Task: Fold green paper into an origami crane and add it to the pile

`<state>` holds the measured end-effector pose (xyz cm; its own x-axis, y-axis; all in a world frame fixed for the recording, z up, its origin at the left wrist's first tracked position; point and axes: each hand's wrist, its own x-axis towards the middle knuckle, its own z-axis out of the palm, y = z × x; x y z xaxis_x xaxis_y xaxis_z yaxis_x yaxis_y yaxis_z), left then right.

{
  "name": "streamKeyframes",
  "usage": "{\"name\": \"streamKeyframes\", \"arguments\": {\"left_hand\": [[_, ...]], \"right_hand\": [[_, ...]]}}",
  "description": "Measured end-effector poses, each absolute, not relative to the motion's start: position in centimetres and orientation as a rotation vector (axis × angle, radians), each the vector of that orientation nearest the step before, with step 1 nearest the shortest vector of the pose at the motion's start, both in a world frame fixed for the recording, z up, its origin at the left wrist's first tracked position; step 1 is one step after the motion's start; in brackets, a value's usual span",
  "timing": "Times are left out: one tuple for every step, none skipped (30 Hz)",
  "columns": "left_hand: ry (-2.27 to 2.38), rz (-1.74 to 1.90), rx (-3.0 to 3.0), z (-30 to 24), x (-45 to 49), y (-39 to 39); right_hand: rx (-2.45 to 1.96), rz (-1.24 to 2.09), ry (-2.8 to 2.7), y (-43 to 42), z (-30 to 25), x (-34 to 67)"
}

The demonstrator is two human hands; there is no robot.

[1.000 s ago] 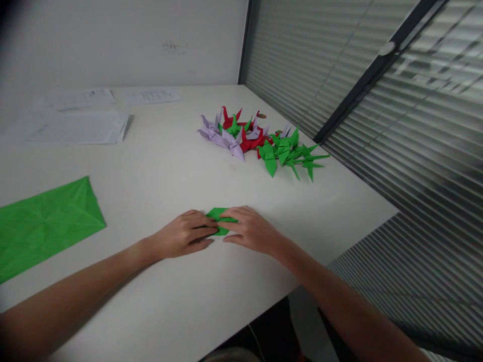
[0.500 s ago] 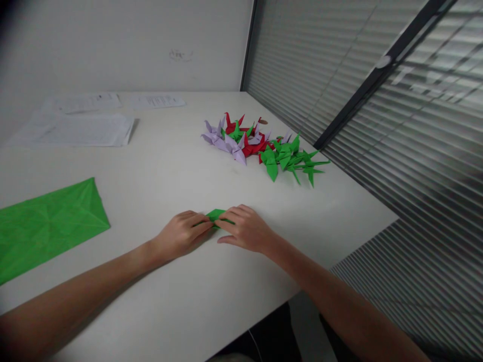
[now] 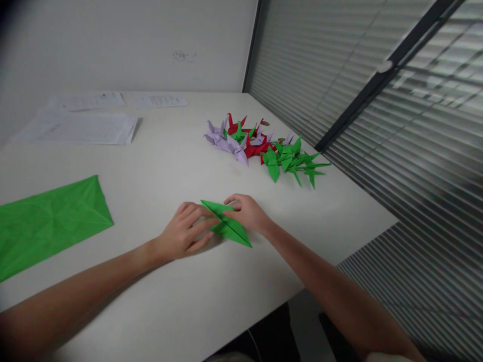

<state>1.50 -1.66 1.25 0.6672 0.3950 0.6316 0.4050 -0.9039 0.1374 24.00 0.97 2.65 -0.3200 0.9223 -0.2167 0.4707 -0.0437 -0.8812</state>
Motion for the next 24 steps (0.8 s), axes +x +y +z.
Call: {"name": "streamKeyframes", "arguments": {"left_hand": [[-0.608, -0.959, -2.952, 1.0, 1.7, -1.6], [-0.527, -0.849, -3.033, 0.8, 1.9, -1.5], [-0.455, -0.757, -3.093, 0.7, 2.0, -1.5], [-0.403, -0.689, -3.133, 0.5, 2.1, -1.5], [-0.375, -0.646, -3.157, 0.5, 2.1, -1.4], [-0.372, -0.619, -3.171, 0.5, 2.1, -1.4], [-0.395, -0.611, -3.175, 0.7, 2.1, -1.4], [-0.442, -0.611, -3.168, 0.8, 2.1, -1.3], [-0.506, -0.612, -3.153, 1.1, 2.0, -1.3], [-0.592, -0.614, -3.128, 1.3, 2.0, -1.3], [-0.692, -0.618, -3.092, 1.6, 2.0, -1.3], [-0.794, -0.62, -3.052, 1.8, 2.0, -1.3], [-0.88, -0.62, -3.014, 1.9, 2.0, -1.3], [-0.939, -0.617, -2.986, 2.0, 2.0, -1.3], [-0.964, -0.616, -2.967, 2.0, 2.0, -1.3], [-0.964, -0.615, -2.959, 1.8, 2.1, -1.3], [-0.946, -0.611, -2.964, 1.7, 2.1, -1.3], [-0.922, -0.61, -2.974, 1.4, 2.1, -1.3], [-0.901, -0.615, -2.987, 1.2, 2.1, -1.3], [-0.884, -0.631, -2.999, 0.9, 2.1, -1.2], [-0.869, -0.655, -3.013, 0.7, 2.1, -1.2], [-0.847, -0.686, -3.029, 0.5, 2.1, -1.1], [-0.818, -0.722, -3.044, 0.4, 2.1, -1.1], [-0.788, -0.755, -3.058, 0.2, 2.2, -1.0]], "right_hand": [[-1.52, 1.221, -1.851, 0.9, 2.1, 23.9], [-1.565, 1.057, -1.932, 0.7, 1.7, 23.8], [-1.59, 0.858, -2.013, 0.6, 1.5, 23.7], [-1.583, 0.65, -2.086, 0.4, 1.3, 23.7], [-1.542, 0.466, -2.154, 0.3, 1.2, 23.8], [-1.469, 0.325, -2.217, 0.3, 1.2, 23.9], [-1.374, 0.233, -2.281, 0.2, 1.2, 24.0], [-1.271, 0.181, -2.349, 0.1, 1.2, 24.3], [-1.179, 0.151, -2.409, 0.0, 1.2, 24.5], [-1.108, 0.126, -2.459, -0.1, 1.2, 24.8], [-1.061, 0.106, -2.495, -0.4, 1.2, 25.1], [-1.036, 0.096, -2.522, -0.7, 1.3, 25.3], [-1.026, 0.094, -2.544, -1.1, 1.3, 25.5], [-1.023, 0.097, -2.567, -1.5, 1.4, 25.6], [-1.027, 0.099, -2.588, -1.9, 1.4, 25.6], [-1.033, 0.094, -2.604, -2.3, 1.5, 25.6], [-1.043, 0.082, -2.614, -2.6, 1.6, 25.6], [-1.055, 0.065, -2.616, -2.9, 1.6, 25.4], [-1.064, 0.048, -2.613, -3.0, 1.6, 25.3], [-1.069, 0.035, -2.61, -3.0, 1.6, 25.2], [-1.066, 0.029, -2.607, -3.0, 1.6, 25.1], [-1.052, 0.031, -2.608, -2.9, 1.5, 25.0], [-1.031, 0.037, -2.612, -2.8, 1.4, 24.9], [-1.004, 0.045, -2.618, -2.8, 1.4, 24.9]]}}
